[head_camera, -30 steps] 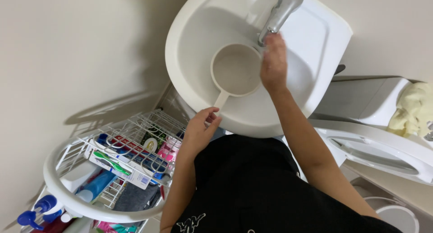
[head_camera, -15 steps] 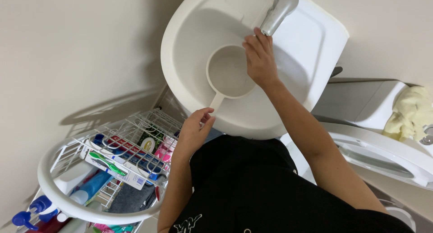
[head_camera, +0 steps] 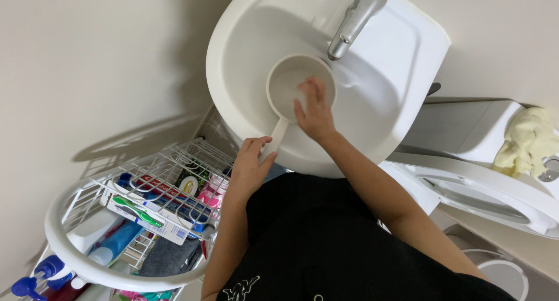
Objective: The person scrubs the inside of a toilet bowl using a toilet brush. They then rinse the brush and a small white bowl under a sink faucet.
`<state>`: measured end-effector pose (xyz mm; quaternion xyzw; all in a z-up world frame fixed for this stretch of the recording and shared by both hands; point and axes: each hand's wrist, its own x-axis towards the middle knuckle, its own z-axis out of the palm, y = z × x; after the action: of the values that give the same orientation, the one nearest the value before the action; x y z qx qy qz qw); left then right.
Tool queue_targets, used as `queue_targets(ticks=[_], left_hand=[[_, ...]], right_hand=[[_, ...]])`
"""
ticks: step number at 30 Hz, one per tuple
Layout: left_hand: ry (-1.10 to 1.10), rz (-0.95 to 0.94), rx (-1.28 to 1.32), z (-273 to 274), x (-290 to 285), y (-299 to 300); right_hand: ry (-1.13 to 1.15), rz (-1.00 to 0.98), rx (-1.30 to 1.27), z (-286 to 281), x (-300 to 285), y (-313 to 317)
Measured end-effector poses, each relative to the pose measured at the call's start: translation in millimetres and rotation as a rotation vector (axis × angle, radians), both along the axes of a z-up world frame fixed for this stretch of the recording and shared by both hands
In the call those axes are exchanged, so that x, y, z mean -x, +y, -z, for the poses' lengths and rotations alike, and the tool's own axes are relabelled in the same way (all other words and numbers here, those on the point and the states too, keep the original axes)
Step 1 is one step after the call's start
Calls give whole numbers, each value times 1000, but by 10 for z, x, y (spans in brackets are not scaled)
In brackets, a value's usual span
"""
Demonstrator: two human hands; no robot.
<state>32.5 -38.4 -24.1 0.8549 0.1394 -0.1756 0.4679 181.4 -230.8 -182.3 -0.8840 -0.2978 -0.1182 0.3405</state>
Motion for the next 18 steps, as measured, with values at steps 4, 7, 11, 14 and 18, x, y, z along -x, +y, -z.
queue_targets(ticks=[4, 7, 11, 14, 18], left_hand=[[81, 98, -115, 241, 57, 46], [124, 124, -104, 447, 107, 67], [45, 110, -122, 552, 158, 67], [27, 95, -99, 495, 114, 31], [34, 103, -73, 471, 123, 1]], right_hand=[[500, -142, 230, 630, -278, -100], [837, -150, 610, 1158, -625, -166], [578, -3, 665, 498, -613, 172], [541, -194, 646, 286, -485, 302], [536, -174, 633, 234, -553, 181]])
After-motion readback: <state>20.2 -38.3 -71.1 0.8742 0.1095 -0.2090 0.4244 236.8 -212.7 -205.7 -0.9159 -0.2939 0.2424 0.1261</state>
